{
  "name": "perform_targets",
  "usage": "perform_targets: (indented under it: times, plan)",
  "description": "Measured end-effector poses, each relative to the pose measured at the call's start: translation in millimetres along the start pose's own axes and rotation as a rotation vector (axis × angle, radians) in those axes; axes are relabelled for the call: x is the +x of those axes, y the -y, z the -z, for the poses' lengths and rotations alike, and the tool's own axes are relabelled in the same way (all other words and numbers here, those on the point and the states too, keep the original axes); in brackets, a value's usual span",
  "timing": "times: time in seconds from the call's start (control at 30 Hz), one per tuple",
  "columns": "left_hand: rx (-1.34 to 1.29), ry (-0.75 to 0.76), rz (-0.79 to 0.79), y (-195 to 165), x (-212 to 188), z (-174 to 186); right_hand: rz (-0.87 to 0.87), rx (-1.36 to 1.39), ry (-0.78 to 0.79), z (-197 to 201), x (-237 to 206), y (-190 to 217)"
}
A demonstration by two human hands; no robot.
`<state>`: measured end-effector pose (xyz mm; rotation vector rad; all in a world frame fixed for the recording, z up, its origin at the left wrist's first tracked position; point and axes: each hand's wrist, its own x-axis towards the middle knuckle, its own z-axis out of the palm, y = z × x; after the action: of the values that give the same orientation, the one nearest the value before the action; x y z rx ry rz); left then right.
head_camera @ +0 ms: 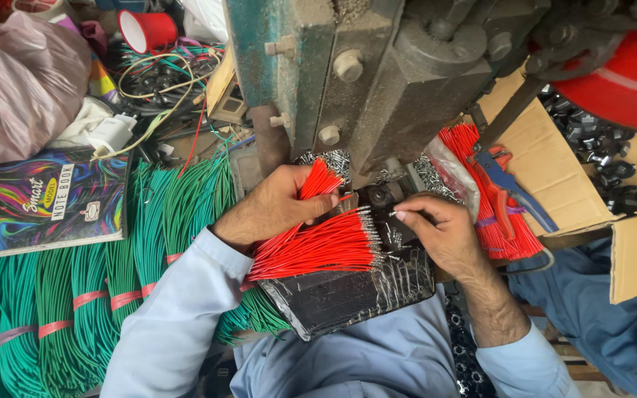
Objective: The person sits at a bench press machine and repeatedly crimps metal terminal connectors onto the stripped ends of red wires. They insert a wire end with a connector into the press, operate the machine to crimp it, and place the finished wire onto a growing bundle on their lap.
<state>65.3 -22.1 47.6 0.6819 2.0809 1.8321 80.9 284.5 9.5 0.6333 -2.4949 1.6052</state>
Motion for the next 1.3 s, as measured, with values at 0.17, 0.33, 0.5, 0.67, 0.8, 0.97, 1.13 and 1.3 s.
perform_targets:
  times: [0.17, 0.33, 0.5, 0.67, 0.8, 0.97, 1.13, 1.3]
  plan:
    - [-0.014, -0.004, 0.000, -9, 1, -6, -0.017, 0.376, -0.047, -7, 8, 3]
    - [0.032, -0.052, -0.003, -8, 3, -3, 0.025, 0.344, -0.048, -38, 30, 10]
    - [0.015, -0.040, -0.023, -6, 3, 4, 0.014, 0.296, 0.027, -40, 45, 13]
    - [0.032, -0.008, -0.040, -4, 6, 6, -0.019, 0.090, 0.036, -40, 48, 9]
    - [0.082, -0.016, -0.007, -5, 8, 3, 0.000, 0.098, 0.022, -38, 48, 4]
    - [0.088, -0.053, -0.003, -4, 10, -1, 0.070, 0.146, 0.040, -33, 48, -2]
    - [0.077, -0.064, 0.029, -5, 10, -4, 0.016, 0.096, 0.035, -31, 45, 6]
    - [0.077, -0.069, -0.114, -12, 8, -9, 0.038, 0.232, 0.081, -17, 27, 32]
